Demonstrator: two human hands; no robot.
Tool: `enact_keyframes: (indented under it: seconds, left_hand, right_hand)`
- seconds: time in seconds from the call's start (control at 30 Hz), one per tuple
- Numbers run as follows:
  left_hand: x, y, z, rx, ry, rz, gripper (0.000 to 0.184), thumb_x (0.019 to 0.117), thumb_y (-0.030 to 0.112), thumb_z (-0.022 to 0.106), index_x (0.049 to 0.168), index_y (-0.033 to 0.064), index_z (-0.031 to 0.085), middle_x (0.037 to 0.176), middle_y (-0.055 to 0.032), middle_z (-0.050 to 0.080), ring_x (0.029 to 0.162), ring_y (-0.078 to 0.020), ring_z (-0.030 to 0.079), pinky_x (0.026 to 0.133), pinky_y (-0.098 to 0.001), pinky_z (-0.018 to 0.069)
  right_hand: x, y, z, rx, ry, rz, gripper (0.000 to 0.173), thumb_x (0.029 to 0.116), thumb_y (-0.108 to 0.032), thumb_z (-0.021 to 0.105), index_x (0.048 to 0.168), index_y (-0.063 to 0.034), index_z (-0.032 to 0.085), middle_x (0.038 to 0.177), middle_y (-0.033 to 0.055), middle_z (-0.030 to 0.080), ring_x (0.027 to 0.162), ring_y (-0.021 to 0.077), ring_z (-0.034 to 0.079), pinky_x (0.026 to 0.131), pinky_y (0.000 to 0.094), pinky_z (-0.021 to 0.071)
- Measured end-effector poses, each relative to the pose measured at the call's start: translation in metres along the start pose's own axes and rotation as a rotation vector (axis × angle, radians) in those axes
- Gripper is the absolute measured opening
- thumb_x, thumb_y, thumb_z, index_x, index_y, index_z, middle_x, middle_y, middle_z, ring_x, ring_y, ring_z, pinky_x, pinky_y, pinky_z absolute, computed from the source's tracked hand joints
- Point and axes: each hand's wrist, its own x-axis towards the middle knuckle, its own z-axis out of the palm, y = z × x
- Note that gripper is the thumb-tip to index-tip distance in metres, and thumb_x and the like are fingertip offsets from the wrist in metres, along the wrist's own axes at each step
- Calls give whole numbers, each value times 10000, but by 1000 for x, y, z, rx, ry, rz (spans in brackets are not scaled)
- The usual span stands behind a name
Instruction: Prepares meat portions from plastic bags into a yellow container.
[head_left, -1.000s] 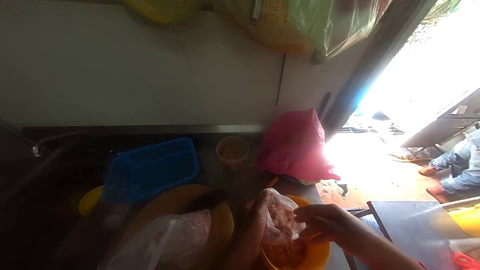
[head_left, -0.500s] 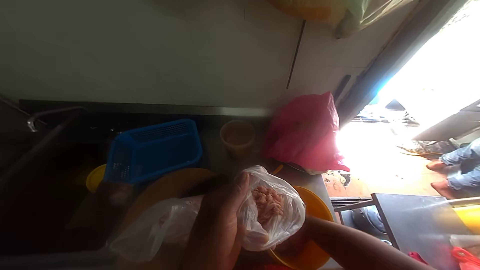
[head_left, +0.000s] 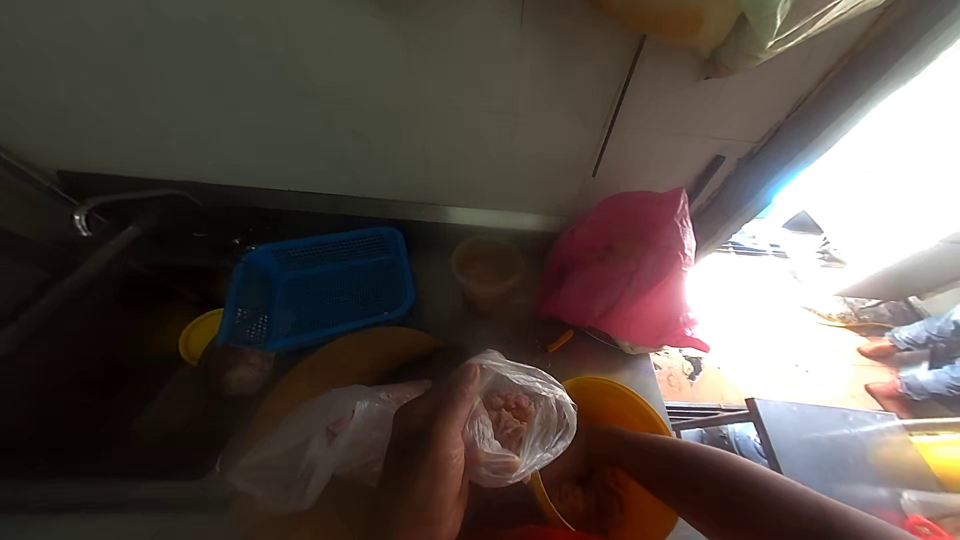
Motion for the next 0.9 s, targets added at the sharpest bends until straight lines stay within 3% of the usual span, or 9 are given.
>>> enact_keyframes:
  seconds: [0.1,0.13,0.23,0.37,0.5,0.67,0.73,0.83,0.9]
  left_hand:
    - [0,-4,1,22,-38,21,302,1062,211,545,957,-20,708,857,-171,694,756,-250,701,684,-414,625]
    - [0,-4,3,21,-49,26,307,1064,212,542,960,-24,710,869,-177,696,768,-260,703,695,-422,624]
    - [0,0,9,12,-81,25,312,1069,208,530,1010,-38,713,912,-200,708,811,-284,717,743,-437,631]
    - [2,9,26,21,-75,-3,305,1070,201,529,982,-35,700,833,-181,694,730,-265,713,675,-405,638]
    - [7,8,40,141,-92,-35,336,1054,277,571,923,1,710,784,-160,679,671,-240,680,604,-367,603]
    - [12,6,58,252,-119,-27,382,1025,353,621,841,34,722,737,-122,666,641,-214,649,586,-346,570]
    - [11,11,67,280,-157,-25,374,1036,346,602,881,31,731,783,-130,689,689,-229,684,616,-368,605]
    - [6,20,81,290,-215,-42,365,1061,319,559,965,14,736,841,-156,726,749,-255,733,665,-385,641]
    - [3,25,90,334,-234,-28,381,1055,349,564,931,34,739,800,-138,715,710,-233,719,634,-365,627]
  right_hand:
    - [-28,-16,-26,277,-55,231,576,897,-399,764,1326,-54,596,1233,130,650,1131,190,623,994,427,502]
    - [-35,-12,-29,448,-88,347,511,900,-426,748,1273,-98,627,1126,92,675,1015,172,650,885,427,538]
    - [-71,-4,-44,1010,-91,424,352,939,-419,651,1147,-136,678,1023,63,703,939,176,682,817,439,580]
    - [-114,4,-45,1462,141,159,353,1009,-434,508,1119,-146,681,1032,75,713,951,184,700,811,415,605]
    - [-140,-19,-50,1652,338,-77,393,1020,-441,474,1150,-136,684,1037,99,723,955,203,714,836,422,615]
    - [-173,-46,-71,1582,325,-421,470,987,-545,520,1152,-139,691,916,95,706,792,198,713,723,408,626]
    - [-190,-66,-84,1581,299,-517,489,942,-568,567,1135,-134,685,853,67,681,703,164,682,631,351,602]
    - [-211,-91,-100,1635,231,-681,490,985,-495,528,1179,-66,665,866,80,688,732,172,696,665,349,615]
    - [-214,-104,-104,1644,199,-721,467,1003,-472,513,1178,-67,666,860,71,693,744,170,707,680,349,622]
